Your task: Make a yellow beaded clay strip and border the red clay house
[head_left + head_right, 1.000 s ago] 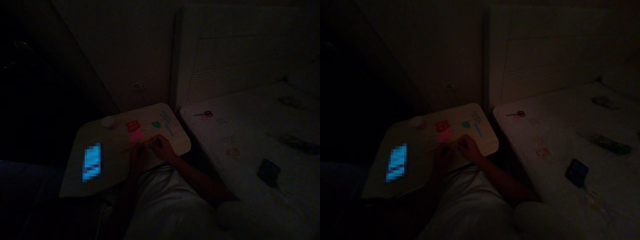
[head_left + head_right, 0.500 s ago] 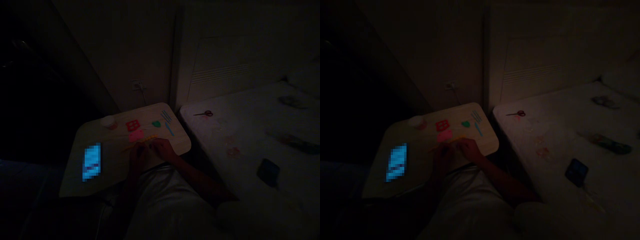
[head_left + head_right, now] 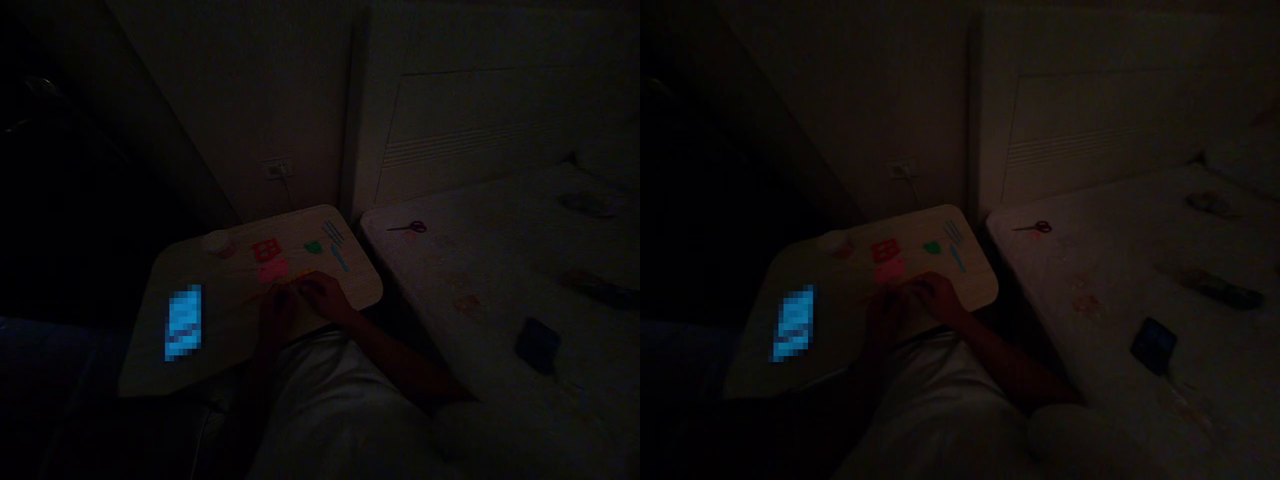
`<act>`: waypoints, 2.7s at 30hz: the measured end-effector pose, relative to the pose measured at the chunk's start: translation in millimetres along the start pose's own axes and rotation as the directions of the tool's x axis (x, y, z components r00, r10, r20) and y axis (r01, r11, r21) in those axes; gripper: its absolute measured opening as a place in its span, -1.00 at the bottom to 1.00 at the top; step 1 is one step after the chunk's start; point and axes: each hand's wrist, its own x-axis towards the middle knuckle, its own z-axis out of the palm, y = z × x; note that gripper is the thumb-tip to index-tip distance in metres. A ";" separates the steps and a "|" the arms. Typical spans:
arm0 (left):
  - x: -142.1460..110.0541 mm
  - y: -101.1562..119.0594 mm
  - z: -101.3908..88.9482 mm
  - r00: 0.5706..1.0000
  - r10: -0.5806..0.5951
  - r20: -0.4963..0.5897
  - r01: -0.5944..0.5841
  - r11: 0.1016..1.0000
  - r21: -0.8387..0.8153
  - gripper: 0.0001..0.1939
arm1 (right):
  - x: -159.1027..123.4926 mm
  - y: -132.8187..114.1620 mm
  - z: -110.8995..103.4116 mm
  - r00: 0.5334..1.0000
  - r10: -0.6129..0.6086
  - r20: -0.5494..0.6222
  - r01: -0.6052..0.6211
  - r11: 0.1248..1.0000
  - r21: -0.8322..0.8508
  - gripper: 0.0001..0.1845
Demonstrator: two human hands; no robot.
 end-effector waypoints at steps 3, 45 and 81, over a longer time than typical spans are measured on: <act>0.7 0.4 0.6 1.000 0.003 0.005 -0.003 1.000 0.008 -0.86 | 0.1 1.3 -0.2 0.999 -0.031 0.017 0.031 1.000 0.001 -0.77; 0.7 -1.6 1.3 1.000 0.027 0.014 -0.026 1.000 -0.010 -0.84 | -2.7 3.4 -0.4 0.993 0.084 0.088 -0.077 0.993 -0.086 -0.78; 0.9 -2.7 -0.4 1.000 0.017 0.023 -0.018 1.000 0.025 -0.87 | -1.9 0.2 -1.9 0.992 0.080 0.097 -0.073 0.994 -0.076 -0.59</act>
